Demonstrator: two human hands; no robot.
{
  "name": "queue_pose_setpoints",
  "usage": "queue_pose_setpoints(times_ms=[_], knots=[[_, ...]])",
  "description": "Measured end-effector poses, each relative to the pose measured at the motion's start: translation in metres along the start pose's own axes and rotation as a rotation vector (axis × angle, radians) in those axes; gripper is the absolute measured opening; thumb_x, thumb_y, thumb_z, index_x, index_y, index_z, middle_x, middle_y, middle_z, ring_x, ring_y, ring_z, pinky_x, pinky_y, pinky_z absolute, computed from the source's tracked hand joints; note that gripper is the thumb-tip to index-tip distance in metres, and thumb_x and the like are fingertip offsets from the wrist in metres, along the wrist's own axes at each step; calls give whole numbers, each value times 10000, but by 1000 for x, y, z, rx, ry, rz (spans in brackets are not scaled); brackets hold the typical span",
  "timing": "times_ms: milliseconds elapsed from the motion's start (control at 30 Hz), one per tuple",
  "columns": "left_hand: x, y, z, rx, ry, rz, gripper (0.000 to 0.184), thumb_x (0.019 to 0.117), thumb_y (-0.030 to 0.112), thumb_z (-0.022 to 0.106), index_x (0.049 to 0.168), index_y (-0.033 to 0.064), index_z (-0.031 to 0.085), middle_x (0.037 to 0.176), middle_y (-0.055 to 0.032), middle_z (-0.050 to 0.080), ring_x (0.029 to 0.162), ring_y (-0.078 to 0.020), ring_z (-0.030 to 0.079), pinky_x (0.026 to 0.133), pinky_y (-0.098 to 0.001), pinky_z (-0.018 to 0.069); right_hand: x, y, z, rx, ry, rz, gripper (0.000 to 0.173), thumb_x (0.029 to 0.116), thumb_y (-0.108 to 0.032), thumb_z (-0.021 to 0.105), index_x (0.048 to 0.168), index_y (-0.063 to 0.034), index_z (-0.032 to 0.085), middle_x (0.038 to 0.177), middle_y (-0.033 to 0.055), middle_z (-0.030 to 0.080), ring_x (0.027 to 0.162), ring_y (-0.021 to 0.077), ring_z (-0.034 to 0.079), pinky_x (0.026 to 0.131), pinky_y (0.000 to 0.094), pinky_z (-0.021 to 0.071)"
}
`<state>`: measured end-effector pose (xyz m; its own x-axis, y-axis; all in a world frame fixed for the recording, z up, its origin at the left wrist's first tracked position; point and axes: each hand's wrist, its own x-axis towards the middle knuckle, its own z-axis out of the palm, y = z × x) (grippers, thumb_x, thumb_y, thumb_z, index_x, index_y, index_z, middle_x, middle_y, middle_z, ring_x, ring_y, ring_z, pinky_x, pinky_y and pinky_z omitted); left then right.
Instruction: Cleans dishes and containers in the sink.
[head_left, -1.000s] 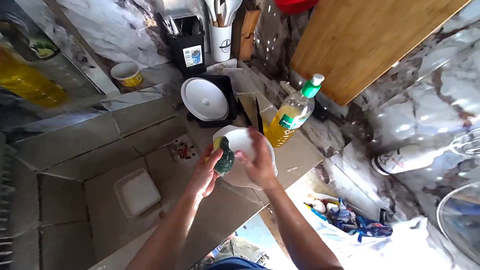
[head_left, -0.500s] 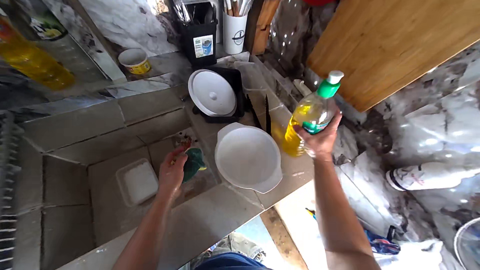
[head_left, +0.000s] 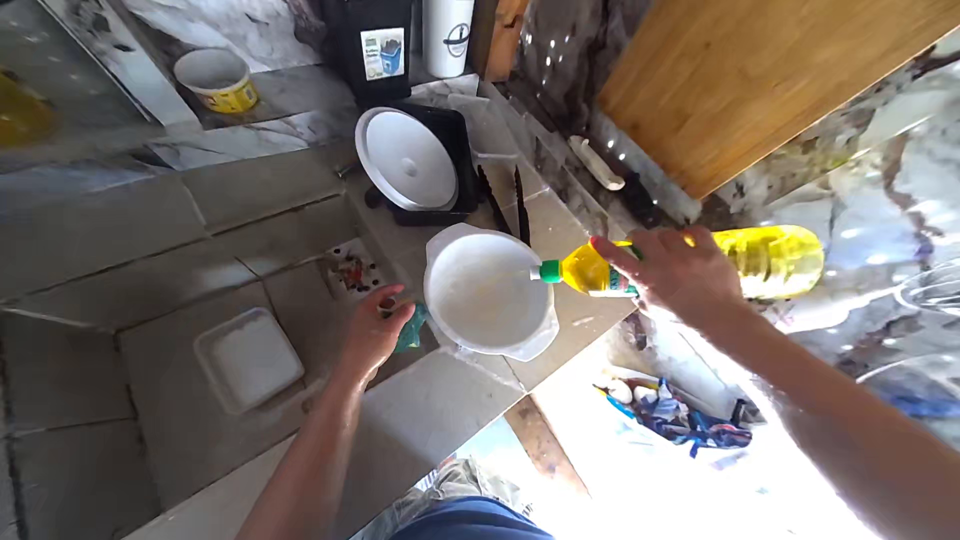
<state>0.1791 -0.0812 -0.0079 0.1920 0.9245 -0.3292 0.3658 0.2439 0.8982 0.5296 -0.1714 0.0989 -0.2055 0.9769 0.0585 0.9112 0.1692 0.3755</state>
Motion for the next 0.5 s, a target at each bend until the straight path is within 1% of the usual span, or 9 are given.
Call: queue_pose_setpoints(times_ms=[67,133,200,300,400,500], knots=[[-1,-1,-5,-44,18,-3,460,979,77,676,1411,10,532,1238,-222,599,1060,-269,621,915,-420,526,5,-3,-1,-1,-24,-3,747,817,43,758,1488,-216,555,1089,272,670,949,503,655,865,659,463],[-4,-5,-12,-94,53,-9,508,956,42,689,1430,19,508,1234,-214,599,1043,-254,632,894,-403,542,11,-8,-4,19,-110,18,744,834,47,752,1498,-218,545,1113,264,673,1001,504,644,924,670,439],[-6,-10,-23,-144,96,-2,541,936,34,702,1438,38,501,1260,-202,603,1065,-238,639,900,-394,549,14,-11,-4,3,-145,23,748,834,45,753,1498,-228,545,1100,247,681,1004,490,646,934,661,437],[-13,-18,-36,-218,170,19,522,931,28,698,1417,30,507,1227,-166,622,1038,-173,652,877,-336,561,13,-12,-4,-45,-186,24,754,839,34,750,1507,-241,534,1072,223,684,973,456,654,935,629,441],[-21,-22,-47,-263,232,19,476,943,27,680,1391,20,520,1215,-147,619,1021,-139,647,866,-305,558,7,-13,-4,-47,-185,26,741,834,30,758,1493,-242,555,1048,211,689,939,439,657,912,612,444],[-26,-21,-53,-290,279,27,440,962,35,658,1378,8,518,1196,-127,621,994,-101,651,854,-271,559,-1,-12,-2,-13,-211,84,732,853,3,743,1506,-259,539,1061,207,692,948,432,660,920,607,443]])
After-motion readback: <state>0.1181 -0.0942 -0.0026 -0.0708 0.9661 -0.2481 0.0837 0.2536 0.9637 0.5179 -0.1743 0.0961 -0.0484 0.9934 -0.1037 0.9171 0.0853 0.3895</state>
